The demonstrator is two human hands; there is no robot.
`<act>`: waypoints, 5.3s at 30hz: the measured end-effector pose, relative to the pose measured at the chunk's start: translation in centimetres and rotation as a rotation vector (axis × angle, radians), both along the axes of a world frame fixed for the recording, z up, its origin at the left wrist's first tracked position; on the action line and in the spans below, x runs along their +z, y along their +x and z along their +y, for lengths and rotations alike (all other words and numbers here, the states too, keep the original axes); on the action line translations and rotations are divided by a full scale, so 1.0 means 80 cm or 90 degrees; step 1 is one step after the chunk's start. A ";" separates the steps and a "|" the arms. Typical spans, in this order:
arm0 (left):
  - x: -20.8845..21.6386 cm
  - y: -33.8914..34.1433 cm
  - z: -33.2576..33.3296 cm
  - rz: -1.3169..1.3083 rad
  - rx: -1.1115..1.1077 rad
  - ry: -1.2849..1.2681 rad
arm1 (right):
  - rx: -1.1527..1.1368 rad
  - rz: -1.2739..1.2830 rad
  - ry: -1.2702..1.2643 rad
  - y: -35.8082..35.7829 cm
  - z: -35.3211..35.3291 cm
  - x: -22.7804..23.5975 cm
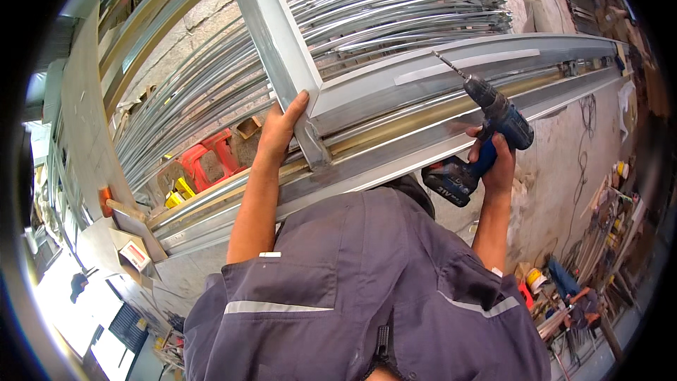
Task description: The person aligns metal frame pieces and uses a cordless drill to drive screws into the joints. They repeatedly position the frame, insert screws, and fasten them to assemble the structure.
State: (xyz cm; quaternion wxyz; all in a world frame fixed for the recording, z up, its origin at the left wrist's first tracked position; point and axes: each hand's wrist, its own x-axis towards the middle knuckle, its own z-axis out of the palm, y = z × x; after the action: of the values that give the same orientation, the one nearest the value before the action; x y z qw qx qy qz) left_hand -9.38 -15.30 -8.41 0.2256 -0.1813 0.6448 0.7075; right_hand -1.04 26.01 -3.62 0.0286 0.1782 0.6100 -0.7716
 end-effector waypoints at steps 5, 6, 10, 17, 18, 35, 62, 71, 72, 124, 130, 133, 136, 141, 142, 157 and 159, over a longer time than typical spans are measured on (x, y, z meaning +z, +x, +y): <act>0.000 -0.003 -0.001 0.031 0.000 -0.018 | -0.007 0.017 -0.034 0.003 0.018 -0.020; 0.004 -0.002 0.000 0.023 0.004 -0.002 | 0.000 0.021 -0.038 0.004 0.020 -0.021; 0.009 -0.003 0.000 -0.008 -0.006 0.021 | 0.009 0.024 0.015 0.005 0.015 -0.017; -0.001 -0.001 0.001 0.014 0.005 0.036 | 0.004 0.017 0.070 0.003 0.009 -0.012; -0.004 -0.001 0.002 0.022 0.015 0.026 | 0.002 0.016 0.069 0.004 0.010 -0.014; -0.014 -0.002 0.003 0.021 0.034 -0.012 | -0.016 0.010 -0.004 0.010 0.023 -0.027; -0.001 -0.003 0.004 0.017 0.049 -0.011 | -0.004 0.032 -0.019 0.008 0.014 -0.020; 0.003 -0.004 0.002 0.008 0.035 -0.029 | 0.001 0.028 0.002 0.008 0.013 -0.018; 0.001 -0.004 0.002 0.013 0.033 -0.034 | -0.001 0.032 -0.007 0.007 0.012 -0.017; -0.005 -0.003 -0.002 -0.010 0.021 0.076 | -0.001 0.002 -0.055 0.006 0.018 -0.012; 0.012 0.001 0.004 -0.027 0.016 0.021 | 0.165 -0.039 0.027 -0.045 0.046 0.059; 0.015 0.004 0.012 -0.035 0.027 0.009 | 0.264 0.034 0.117 -0.120 0.065 0.116; 0.021 0.005 0.017 -0.037 0.032 -0.021 | 0.411 0.008 0.183 -0.222 0.094 0.165; 0.034 0.001 0.021 -0.098 0.071 -0.059 | 0.711 0.011 0.116 -0.421 0.096 0.173; 0.034 0.001 0.021 -0.101 0.077 -0.053 | 0.749 -0.011 0.151 -0.460 0.091 0.171; 0.034 -0.004 0.016 -0.264 0.128 -0.034 | 1.192 -0.383 -0.125 -0.608 -0.176 -0.066; 0.033 -0.010 0.012 -0.266 0.106 -0.038 | 1.238 -0.389 -0.055 -0.604 -0.192 -0.083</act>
State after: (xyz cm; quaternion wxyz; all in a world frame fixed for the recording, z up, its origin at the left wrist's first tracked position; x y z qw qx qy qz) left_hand -10.17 -14.33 -5.76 0.2896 -0.3834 0.5873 0.6513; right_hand -49.38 10.68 -10.23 0.8038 -0.2063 0.4287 -0.3572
